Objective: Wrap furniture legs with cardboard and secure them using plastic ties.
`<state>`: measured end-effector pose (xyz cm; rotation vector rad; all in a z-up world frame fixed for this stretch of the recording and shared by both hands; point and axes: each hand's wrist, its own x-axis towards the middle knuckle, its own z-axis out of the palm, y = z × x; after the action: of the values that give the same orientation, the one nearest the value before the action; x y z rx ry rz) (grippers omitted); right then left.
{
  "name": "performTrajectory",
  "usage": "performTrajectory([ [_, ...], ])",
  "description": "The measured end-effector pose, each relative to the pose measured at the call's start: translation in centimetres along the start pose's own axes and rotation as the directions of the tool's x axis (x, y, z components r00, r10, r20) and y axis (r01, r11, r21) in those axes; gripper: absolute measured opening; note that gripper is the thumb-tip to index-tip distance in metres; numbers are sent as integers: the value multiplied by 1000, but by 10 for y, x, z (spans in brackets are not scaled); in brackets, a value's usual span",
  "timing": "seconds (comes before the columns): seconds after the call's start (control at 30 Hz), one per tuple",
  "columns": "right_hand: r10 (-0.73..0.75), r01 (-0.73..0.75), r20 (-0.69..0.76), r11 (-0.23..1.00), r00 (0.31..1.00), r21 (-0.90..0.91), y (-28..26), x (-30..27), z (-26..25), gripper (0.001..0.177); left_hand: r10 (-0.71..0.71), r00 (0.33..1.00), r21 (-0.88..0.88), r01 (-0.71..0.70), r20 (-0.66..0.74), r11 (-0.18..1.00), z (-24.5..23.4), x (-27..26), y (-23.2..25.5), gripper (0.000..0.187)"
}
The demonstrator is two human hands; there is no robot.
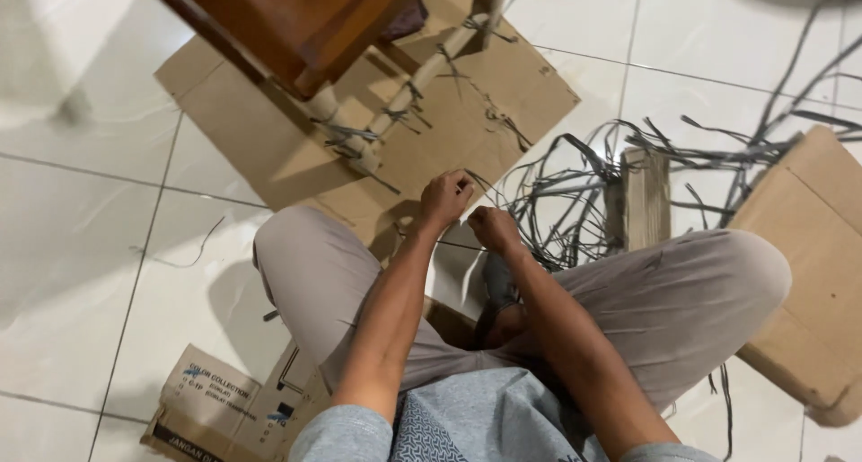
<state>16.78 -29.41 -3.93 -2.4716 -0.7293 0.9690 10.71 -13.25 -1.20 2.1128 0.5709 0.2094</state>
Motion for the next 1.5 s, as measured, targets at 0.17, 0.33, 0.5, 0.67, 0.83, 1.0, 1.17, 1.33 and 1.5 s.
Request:
performTrajectory([
  [0.17, 111, -110, -42, 994, 993, 15, 39, 0, -7, 31, -168, 939, 148, 129, 300, 981, 39, 10, -16, 17],
  [0.33, 260, -246, -175, 965, 950, 96, 74, 10, -13, 30, -248, 879, 221, 168, 407, 961, 45, 9, -9, 21],
  [0.5, 317, -282, -250, 945, 915, 166, 86, 10, -13, 29, -284, 847, 257, 182, 450, 949, 41, 10, -4, 24],
  [0.67, 216, -193, -164, 971, 963, 145, 95, 24, 8, 24, -278, 850, 239, 185, 448, 953, 30, 6, -4, 26],
  [0.83, 172, -158, -134, 981, 976, 113, 77, 15, 9, 28, -306, 847, 270, 201, 434, 942, 32, 1, -17, 26],
  [1.0, 160, -142, -123, 980, 979, 143, 74, 13, 10, 30, -295, 859, 264, 196, 418, 945, 29, -3, -11, 28],
  [1.17, 174, -152, -134, 975, 976, 163, 83, 12, 11, 28, -244, 862, 241, 147, 445, 959, 21, -5, 8, 31],
  [1.33, 183, -168, -121, 978, 976, 126, 84, 9, 6, 29, -252, 864, 246, 156, 435, 957, 35, -1, -2, 26],
  [1.5, 172, -155, -128, 978, 977, 137, 91, 11, 11, 29, -251, 865, 248, 153, 435, 957, 29, -5, 8, 26],
])
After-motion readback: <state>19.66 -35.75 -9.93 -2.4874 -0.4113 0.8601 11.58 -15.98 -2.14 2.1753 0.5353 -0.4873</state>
